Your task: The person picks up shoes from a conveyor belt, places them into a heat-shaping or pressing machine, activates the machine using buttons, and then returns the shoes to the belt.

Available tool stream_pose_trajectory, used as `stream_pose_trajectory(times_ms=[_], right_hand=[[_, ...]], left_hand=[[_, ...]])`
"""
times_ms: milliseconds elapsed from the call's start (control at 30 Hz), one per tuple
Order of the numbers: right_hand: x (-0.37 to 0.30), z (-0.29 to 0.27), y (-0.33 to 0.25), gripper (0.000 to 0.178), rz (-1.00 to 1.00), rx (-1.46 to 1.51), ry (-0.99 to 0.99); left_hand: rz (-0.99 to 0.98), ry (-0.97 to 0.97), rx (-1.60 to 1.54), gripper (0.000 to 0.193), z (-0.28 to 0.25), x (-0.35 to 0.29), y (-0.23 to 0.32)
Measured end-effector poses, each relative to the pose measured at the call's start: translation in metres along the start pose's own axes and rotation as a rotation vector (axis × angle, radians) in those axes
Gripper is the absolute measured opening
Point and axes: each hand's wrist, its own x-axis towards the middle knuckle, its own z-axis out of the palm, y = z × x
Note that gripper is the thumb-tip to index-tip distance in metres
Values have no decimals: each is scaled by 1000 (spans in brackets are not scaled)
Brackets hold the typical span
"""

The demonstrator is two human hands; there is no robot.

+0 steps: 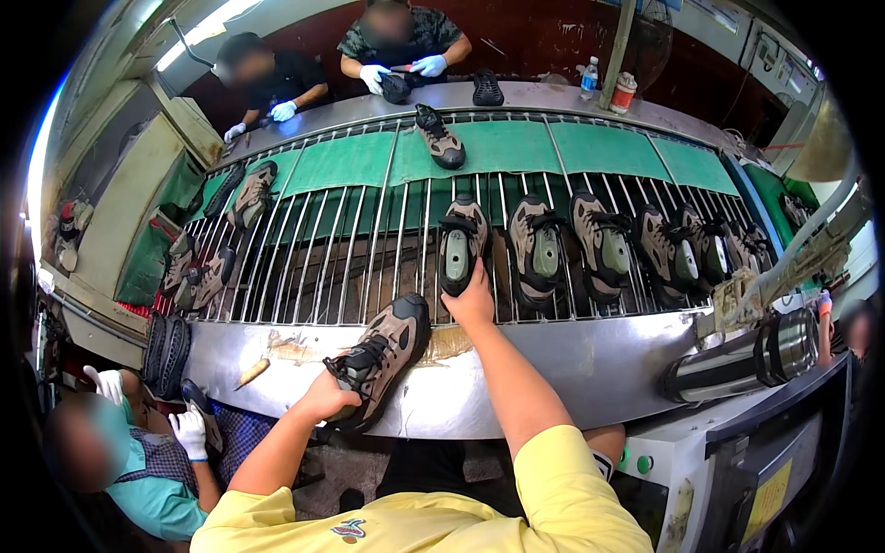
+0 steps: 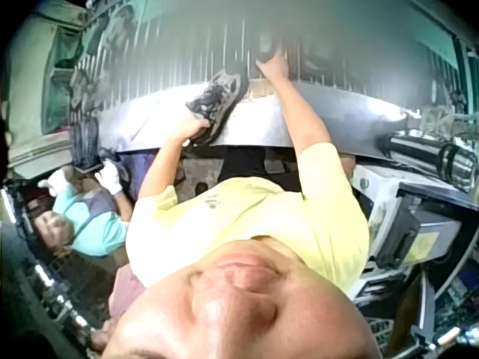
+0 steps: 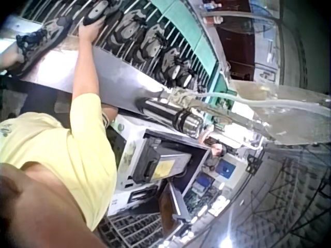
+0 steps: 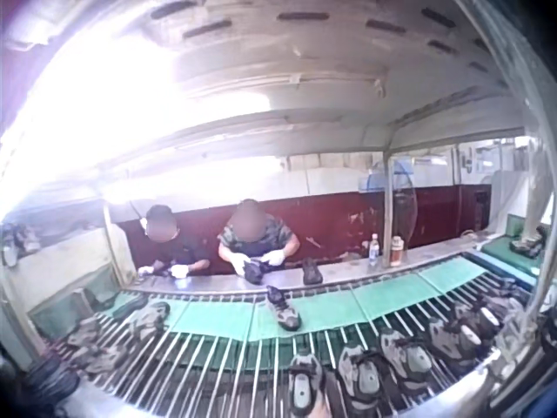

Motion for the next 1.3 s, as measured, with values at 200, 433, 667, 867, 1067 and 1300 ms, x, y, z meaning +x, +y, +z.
stream_pose_trajectory(times_ms=[200,433,667,867,1067,1300], right_hand=[[-64,-17,19,95,-71,85,-76],[-219,-61,3,105,218,952,-550],[-309,-116,7,60,452,1651,-675],[-353,-172,42,63,323,1950,-764],[-384,-189,58,62,336,1969,-615],[-407,-185,74,59,425,1977,-444]], left_hand=[[-91,-52,-37,57,-18,-7,-14],[-252,-180,-941,56,8,-82,-18],[1,-314,-902,56,102,-143,27],[596,-124,-438,57,131,-158,57],[1229,173,286,31,151,-155,89],[1104,-33,443,24,156,-162,98]])
